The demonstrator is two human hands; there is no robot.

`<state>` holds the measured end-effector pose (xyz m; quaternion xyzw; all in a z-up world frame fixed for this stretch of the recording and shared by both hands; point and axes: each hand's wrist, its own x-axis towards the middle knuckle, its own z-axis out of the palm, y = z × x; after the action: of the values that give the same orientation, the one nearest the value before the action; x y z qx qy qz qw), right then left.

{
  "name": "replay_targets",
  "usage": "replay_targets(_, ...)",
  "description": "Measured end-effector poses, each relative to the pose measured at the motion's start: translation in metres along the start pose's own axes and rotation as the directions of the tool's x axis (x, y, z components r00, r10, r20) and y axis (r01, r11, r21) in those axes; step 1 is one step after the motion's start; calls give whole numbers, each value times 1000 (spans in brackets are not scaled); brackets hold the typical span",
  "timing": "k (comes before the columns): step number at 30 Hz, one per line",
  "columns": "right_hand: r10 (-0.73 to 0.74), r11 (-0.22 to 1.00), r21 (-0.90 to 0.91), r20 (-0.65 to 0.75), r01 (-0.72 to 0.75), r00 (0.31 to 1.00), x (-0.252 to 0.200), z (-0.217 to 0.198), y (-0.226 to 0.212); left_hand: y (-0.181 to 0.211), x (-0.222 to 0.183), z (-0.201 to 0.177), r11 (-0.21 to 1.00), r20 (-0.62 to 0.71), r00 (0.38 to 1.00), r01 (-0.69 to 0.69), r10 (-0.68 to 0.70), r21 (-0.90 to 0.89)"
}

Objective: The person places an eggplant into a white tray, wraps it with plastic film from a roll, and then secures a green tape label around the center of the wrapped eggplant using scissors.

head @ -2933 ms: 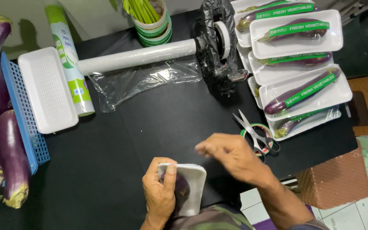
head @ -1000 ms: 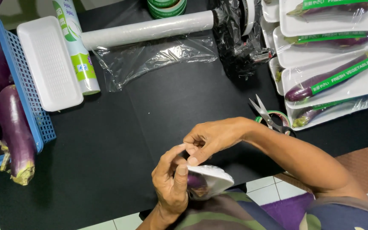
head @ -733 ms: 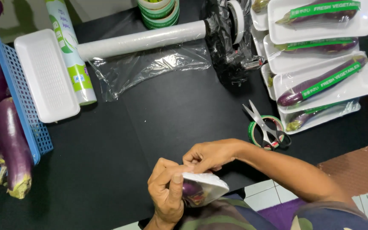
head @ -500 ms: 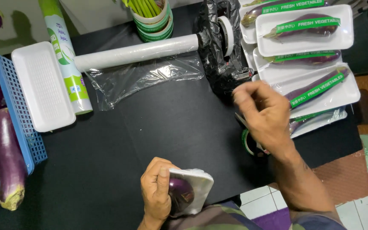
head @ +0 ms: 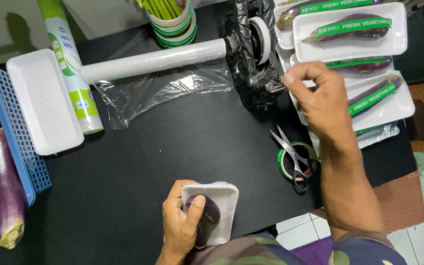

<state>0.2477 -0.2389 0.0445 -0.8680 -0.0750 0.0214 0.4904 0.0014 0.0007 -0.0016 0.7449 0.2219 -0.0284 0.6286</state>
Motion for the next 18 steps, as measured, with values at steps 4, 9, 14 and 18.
replay_targets(4,-30,982,-188,-131,4,991,-38,18,11,-3,2,-2,1000,-17,1000,22,-22,-9)
replay_targets(9,-356,917,-274,-234,290,904,-34,38,30,-2,4,-1,999,11,1000,-14,15,-40)
replay_targets(14,-524,812,-409,-201,415,827,-26,38,39,2,0,1,997,-9,998,-62,61,-56)
replay_targets(18,-580,760,-452,-147,467,802,-25,34,39,3,-1,5,995,-34,996,-83,82,-52)
